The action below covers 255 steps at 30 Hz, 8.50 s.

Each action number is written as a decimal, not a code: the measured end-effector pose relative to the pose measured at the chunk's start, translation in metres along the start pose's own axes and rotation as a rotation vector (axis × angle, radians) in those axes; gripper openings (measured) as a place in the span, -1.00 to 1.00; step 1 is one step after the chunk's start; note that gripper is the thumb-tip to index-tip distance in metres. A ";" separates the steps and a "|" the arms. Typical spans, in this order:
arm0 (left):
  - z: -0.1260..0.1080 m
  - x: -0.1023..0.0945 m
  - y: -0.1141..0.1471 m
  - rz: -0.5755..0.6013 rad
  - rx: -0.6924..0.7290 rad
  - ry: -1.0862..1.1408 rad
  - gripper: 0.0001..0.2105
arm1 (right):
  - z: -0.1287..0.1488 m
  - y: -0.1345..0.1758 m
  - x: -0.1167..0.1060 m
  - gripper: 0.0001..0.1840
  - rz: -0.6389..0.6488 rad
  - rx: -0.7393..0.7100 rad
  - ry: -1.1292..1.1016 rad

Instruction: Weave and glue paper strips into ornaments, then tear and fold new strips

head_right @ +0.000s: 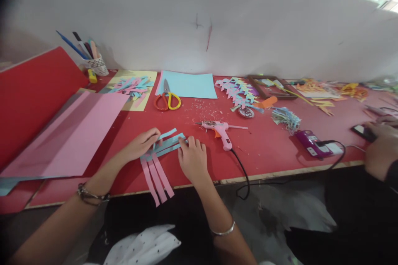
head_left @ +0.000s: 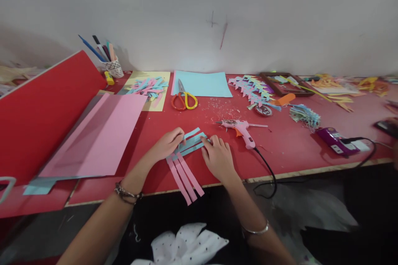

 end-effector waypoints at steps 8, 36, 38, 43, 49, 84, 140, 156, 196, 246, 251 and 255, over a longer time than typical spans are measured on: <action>0.003 -0.016 0.011 -0.052 0.006 0.060 -0.78 | 0.000 0.001 0.000 -0.60 -0.019 -0.001 0.006; 0.021 -0.030 0.057 -0.304 0.250 -0.393 -0.68 | -0.109 0.019 -0.049 -0.64 -0.407 0.452 0.146; 0.022 -0.030 0.057 -0.308 0.250 -0.383 -0.68 | -0.123 0.017 -0.040 -0.64 -0.305 0.457 0.180; 0.023 -0.030 0.057 -0.306 0.248 -0.387 -0.70 | -0.131 0.001 -0.022 -0.78 -0.151 0.439 0.136; 0.025 -0.030 0.059 -0.295 0.221 -0.433 -0.70 | -0.116 -0.002 -0.036 -0.65 -0.284 0.507 -0.060; 0.025 -0.033 0.058 -0.313 0.213 -0.411 -0.71 | -0.017 0.005 -0.010 -0.56 -0.157 0.112 -0.177; 0.022 -0.034 0.058 -0.342 0.254 -0.437 -0.72 | -0.090 0.010 -0.028 -0.59 -0.311 0.235 -0.048; 0.021 -0.034 0.058 -0.337 0.255 -0.443 -0.71 | -0.103 0.011 -0.031 -0.56 -0.330 0.263 -0.039; 0.016 -0.030 0.061 -0.346 0.322 -0.539 -0.80 | 0.057 -0.038 -0.032 -0.79 -0.104 -0.043 -0.607; 0.014 -0.026 0.061 -0.343 0.389 -0.665 -0.76 | 0.057 0.000 -0.008 -0.65 -0.069 -0.344 -0.119; 0.014 -0.026 0.062 -0.348 0.380 -0.670 -0.76 | 0.059 0.001 -0.007 -0.64 -0.061 -0.358 -0.103; 0.015 -0.026 0.062 -0.347 0.372 -0.662 -0.75 | 0.058 0.001 -0.006 -0.65 -0.070 -0.352 -0.104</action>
Point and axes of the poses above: each hand's wrist, its own y-axis away from the middle knuckle, its own x-axis out of the palm, z = x × y, the point moved 8 cm from there along -y, towards the middle knuckle, and after that the axes turned 12 degrees about -z, right-handed, at the moved point
